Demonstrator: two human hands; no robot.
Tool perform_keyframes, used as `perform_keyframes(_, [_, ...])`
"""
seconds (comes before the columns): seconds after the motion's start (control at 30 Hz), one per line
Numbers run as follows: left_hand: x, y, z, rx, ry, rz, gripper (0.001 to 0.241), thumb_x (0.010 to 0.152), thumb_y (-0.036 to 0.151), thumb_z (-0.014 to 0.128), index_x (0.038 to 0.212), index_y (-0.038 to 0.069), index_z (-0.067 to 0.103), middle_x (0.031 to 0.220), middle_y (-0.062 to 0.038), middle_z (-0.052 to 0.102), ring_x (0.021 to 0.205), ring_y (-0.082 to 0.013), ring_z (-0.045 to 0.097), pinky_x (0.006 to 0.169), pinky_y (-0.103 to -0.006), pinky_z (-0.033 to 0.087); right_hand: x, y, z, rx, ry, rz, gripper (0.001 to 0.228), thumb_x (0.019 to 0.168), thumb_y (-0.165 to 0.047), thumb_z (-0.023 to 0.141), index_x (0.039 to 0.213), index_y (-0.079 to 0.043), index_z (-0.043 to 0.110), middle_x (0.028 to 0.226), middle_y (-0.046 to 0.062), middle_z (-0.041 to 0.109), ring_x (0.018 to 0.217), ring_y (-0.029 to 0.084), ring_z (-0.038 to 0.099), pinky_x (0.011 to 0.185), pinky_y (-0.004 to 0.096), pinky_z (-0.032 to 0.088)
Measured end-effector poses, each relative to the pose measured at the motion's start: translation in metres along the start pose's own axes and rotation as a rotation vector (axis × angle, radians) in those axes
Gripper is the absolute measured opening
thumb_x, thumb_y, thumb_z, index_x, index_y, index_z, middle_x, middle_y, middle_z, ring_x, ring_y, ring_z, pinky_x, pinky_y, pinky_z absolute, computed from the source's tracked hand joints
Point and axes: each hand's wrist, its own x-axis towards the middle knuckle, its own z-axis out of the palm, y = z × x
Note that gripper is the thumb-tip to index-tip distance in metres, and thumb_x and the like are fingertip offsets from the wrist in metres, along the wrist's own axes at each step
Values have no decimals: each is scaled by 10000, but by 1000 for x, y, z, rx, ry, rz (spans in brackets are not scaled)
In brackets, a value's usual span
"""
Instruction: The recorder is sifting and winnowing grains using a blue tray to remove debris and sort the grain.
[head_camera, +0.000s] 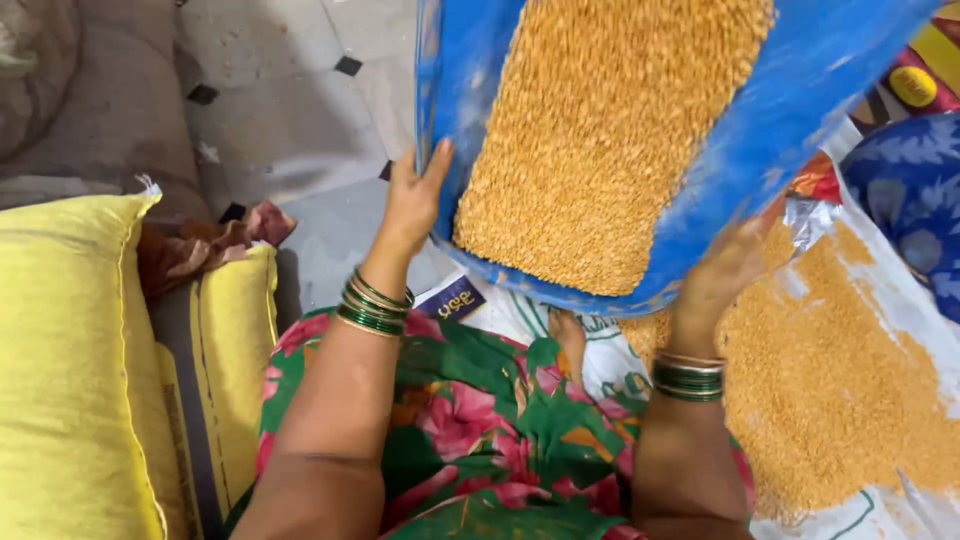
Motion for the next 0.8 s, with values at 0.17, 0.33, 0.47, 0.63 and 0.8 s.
perform_keyframes(0.17, [-56,-164,-54,11,135,-541,492,999,385,640,1229,-50,647,1094,-111,733,957,-200,679,839,-356,563,-106,107,-28,-304,-170,426,549,1186,-320,436,710,-47,413,692,-6,374,649,116,324,569,344,261])
perform_keyframes(0.33, [-52,-121,-33,168,132,-742,564,994,413,609,1269,-79,608,1132,-182,730,1002,-287,697,871,-425,565,-108,138,-52,-402,-320,242,575,1173,-315,409,659,-63,460,631,-28,454,571,116,398,540,378,324])
perform_keyframes(0.47, [-47,-44,16,952,148,369,380,1076,372,637,1241,47,748,1258,-366,631,1137,-439,595,958,-436,486,-70,99,-22,374,58,744,424,1185,-218,398,1078,-86,786,1009,35,796,904,148,713,896,338,557])
perform_keyframes(0.63, [-83,-30,26,175,89,-231,457,1063,378,590,1286,-10,684,1058,-130,675,994,-233,594,899,-398,472,-89,151,-48,80,-20,722,493,1198,-246,418,880,17,687,810,72,649,781,172,566,728,361,451])
perform_keyframes(0.8, [-88,-97,-10,-195,212,-753,392,954,292,676,1231,15,660,1148,-140,738,1031,-261,701,912,-404,566,-113,174,-72,-479,-391,366,511,1127,-256,422,769,50,620,609,128,559,534,211,479,526,429,362])
